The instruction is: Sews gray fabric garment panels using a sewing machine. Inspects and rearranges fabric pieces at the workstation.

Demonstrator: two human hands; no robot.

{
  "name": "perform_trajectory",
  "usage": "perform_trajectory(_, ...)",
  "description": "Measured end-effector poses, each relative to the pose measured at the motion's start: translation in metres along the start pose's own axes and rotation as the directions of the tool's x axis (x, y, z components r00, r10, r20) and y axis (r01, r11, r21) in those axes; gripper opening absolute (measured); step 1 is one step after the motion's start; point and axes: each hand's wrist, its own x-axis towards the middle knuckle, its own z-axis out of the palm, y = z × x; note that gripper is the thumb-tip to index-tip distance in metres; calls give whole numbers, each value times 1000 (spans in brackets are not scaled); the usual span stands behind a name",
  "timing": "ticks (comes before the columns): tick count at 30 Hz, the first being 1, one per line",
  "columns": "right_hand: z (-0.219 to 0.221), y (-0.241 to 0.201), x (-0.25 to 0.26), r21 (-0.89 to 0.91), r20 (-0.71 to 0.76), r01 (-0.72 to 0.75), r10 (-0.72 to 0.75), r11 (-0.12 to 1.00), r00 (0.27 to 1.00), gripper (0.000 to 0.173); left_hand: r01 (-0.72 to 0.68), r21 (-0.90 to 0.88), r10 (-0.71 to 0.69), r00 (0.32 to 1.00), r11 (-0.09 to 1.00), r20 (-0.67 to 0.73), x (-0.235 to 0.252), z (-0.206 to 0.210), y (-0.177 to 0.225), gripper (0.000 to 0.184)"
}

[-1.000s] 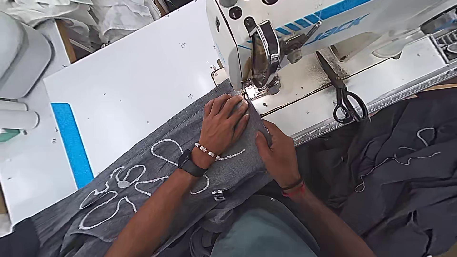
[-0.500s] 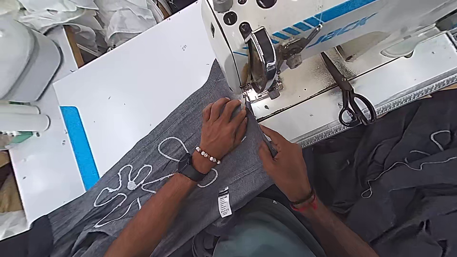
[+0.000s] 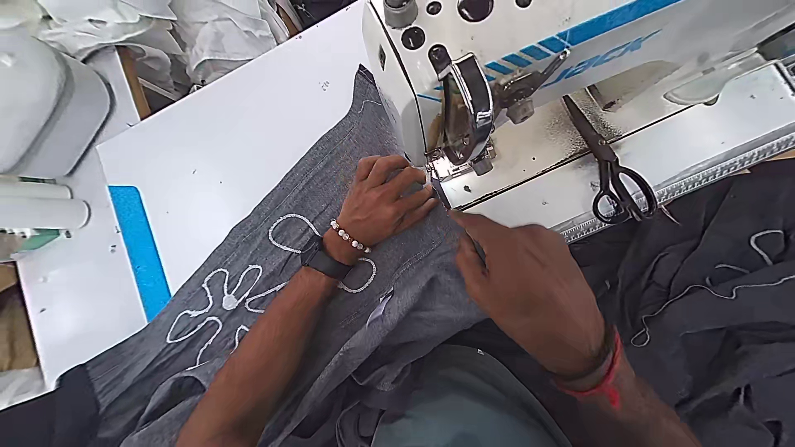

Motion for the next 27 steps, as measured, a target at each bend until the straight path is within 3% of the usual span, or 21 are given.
perform_trajectory(2,8,2,27,-28,62,-11,13,1000,998,39,79,-44,-75,994,996,81,2,-10,15,26)
perform_trajectory(4,29,13,48,-76,136,-54,64,996,989,41,270,-162,-245,956,949,162,0,-14,35,26)
perform_trajectory(7,45,32,49,-85,45,-98,102,992,994,41,464,-301,-425,886,833,188,-12,-12,47,30)
perform_trajectory(9,40,46,31,-78,54,-138,142,987,988,47,455,-277,-409,888,846,210,-24,-8,49,35)
perform_trajectory(11,36,68,2,16,87,-70,68,997,994,56,385,-190,-351,917,903,190,-28,-1,53,38)
perform_trajectory(14,34,71,-55,141,107,144,-160,979,981,35,334,-113,-315,936,936,159,-24,5,64,36)
perform_trajectory(16,50,60,-90,106,142,338,-351,935,926,18,311,-92,-296,945,946,140,-21,6,66,32)
perform_trajectory(18,78,56,-111,45,288,444,-437,895,852,11,290,-103,-277,953,951,124,-22,5,65,29)
perform_trajectory(20,88,57,-102,97,564,381,-366,919,740,26,262,-118,-246,960,958,130,-22,1,61,30)
perform_trajectory(22,73,53,-72,226,765,271,-343,936,545,28,221,-130,-203,969,966,142,-23,-3,54,30)
perform_trajectory(23,64,51,-60,300,699,252,-391,920,598,21,209,-130,-189,970,969,154,-25,-5,52,31)
perform_trajectory(24,57,47,-51,361,525,229,-400,904,751,19,203,-136,-181,970,970,160,-27,-4,51,32)
perform_trajectory(25,52,39,-39,372,308,187,-311,909,899,22,200,-145,-177,971,969,158,-29,-3,52,32)
perform_trajectory(26,52,34,-24,327,93,150,-190,933,977,24,195,-152,-172,973,969,154,-31,-3,53,32)
perform_trajectory(27,54,32,-8,262,-63,105,-92,959,994,24,192,-155,-168,973,969,156,-32,-2,54,33)
